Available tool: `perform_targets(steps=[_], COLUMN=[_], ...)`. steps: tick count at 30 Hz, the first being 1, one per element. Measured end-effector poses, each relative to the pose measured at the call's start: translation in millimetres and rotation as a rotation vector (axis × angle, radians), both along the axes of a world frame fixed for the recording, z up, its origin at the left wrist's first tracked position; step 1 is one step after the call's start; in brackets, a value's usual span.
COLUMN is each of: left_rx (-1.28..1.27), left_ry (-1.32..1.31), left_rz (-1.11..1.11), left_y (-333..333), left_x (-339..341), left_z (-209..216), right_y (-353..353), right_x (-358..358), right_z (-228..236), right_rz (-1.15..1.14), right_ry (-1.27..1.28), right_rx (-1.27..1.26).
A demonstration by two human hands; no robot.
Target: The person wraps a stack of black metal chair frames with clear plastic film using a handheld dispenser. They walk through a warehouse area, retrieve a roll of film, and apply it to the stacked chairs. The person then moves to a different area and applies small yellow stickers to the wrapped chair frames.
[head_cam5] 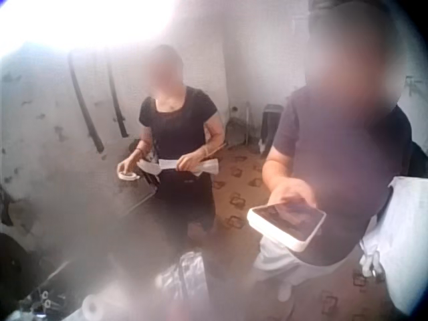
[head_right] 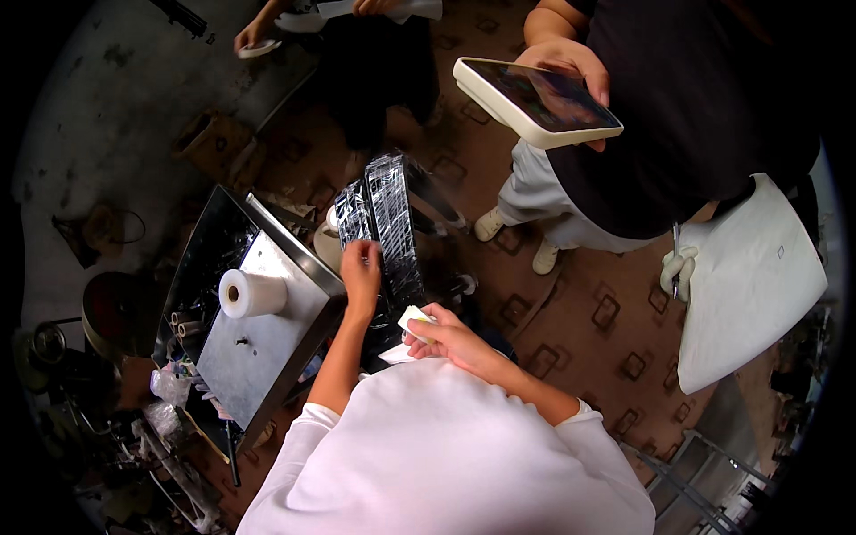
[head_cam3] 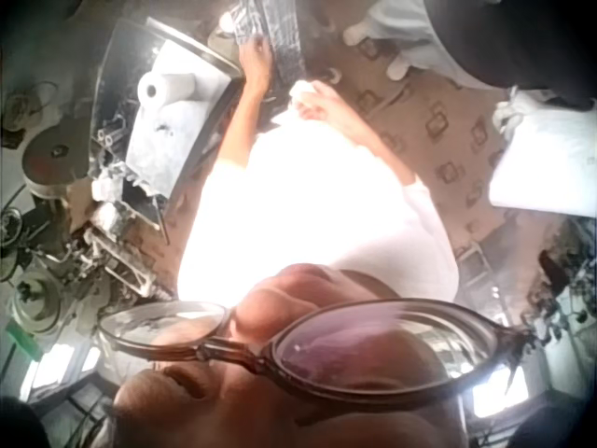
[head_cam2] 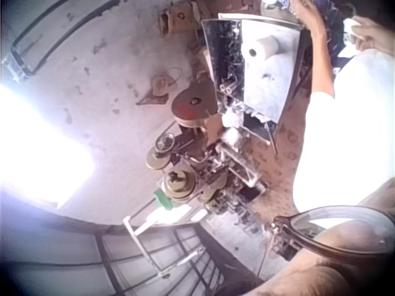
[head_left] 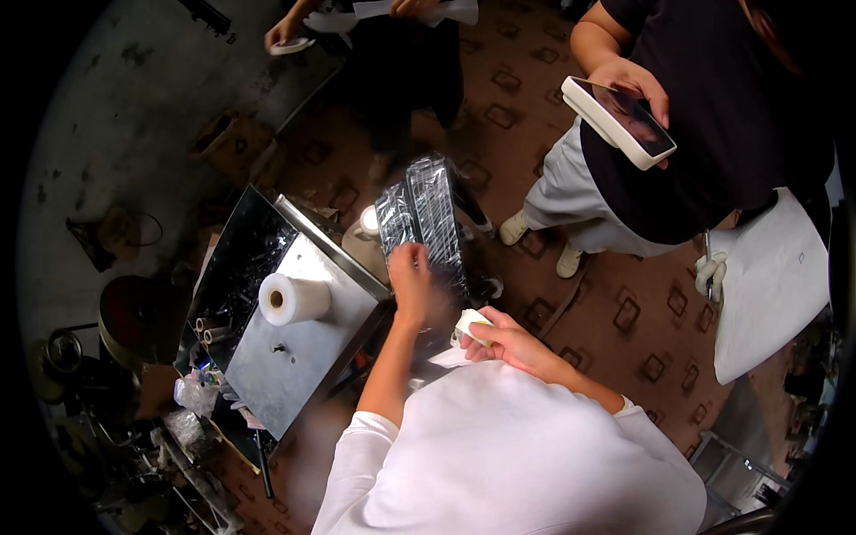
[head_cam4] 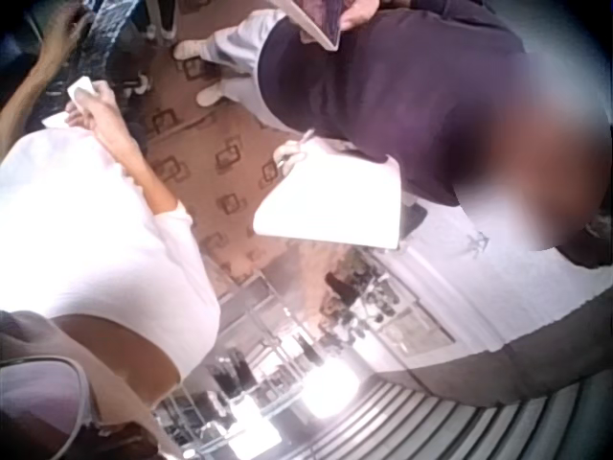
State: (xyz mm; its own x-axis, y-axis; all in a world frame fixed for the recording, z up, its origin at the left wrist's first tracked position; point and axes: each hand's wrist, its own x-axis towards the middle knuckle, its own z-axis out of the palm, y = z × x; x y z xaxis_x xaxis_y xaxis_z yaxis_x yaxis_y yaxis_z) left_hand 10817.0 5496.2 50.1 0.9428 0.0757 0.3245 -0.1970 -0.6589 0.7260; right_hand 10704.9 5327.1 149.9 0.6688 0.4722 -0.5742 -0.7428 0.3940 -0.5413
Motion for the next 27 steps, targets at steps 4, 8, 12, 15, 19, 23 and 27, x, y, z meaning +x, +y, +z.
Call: perform_targets(steps=[4,8,12,15,19,23,27], left_rx=[0.345,0.456,0.512,0.502,0.436,0.299,0.23], left_ry=[-0.218,-0.112,-0.036,-0.081,-0.074,0.006,0.043], left_rz=[0.159,0.205,0.265,0.248,0.21,0.156,0.147], left_y=[11.7,13.3,15.5,12.0,6.0,4.9,3.5], left_x=[43.9,48.1,42.7,35.8,26.4,17.7,13.8], left_z=[16.7,8.2,-3.3,-8.9,-25.0,-37.4,-33.3], right_y=[-4.1,-5.8,-8.5,-8.9,-9.1,-10.0,-10.4], right_x=[-2.6,-3.2,-6.4,-7.5,-8.1,-9.5,-9.2], right_z=[2.7,7.1,8.1,5.0,6.3,6.5,2.6], right_rz=[-0.014,-0.022,-0.02,-0.042,-0.031,-0.027,-0.035], right_ry=[0.022,0.033,0.051,0.064,0.059,0.04,0.04], right_rx=[0.004,0.005,0.025,0.043,0.058,0.057,0.063])
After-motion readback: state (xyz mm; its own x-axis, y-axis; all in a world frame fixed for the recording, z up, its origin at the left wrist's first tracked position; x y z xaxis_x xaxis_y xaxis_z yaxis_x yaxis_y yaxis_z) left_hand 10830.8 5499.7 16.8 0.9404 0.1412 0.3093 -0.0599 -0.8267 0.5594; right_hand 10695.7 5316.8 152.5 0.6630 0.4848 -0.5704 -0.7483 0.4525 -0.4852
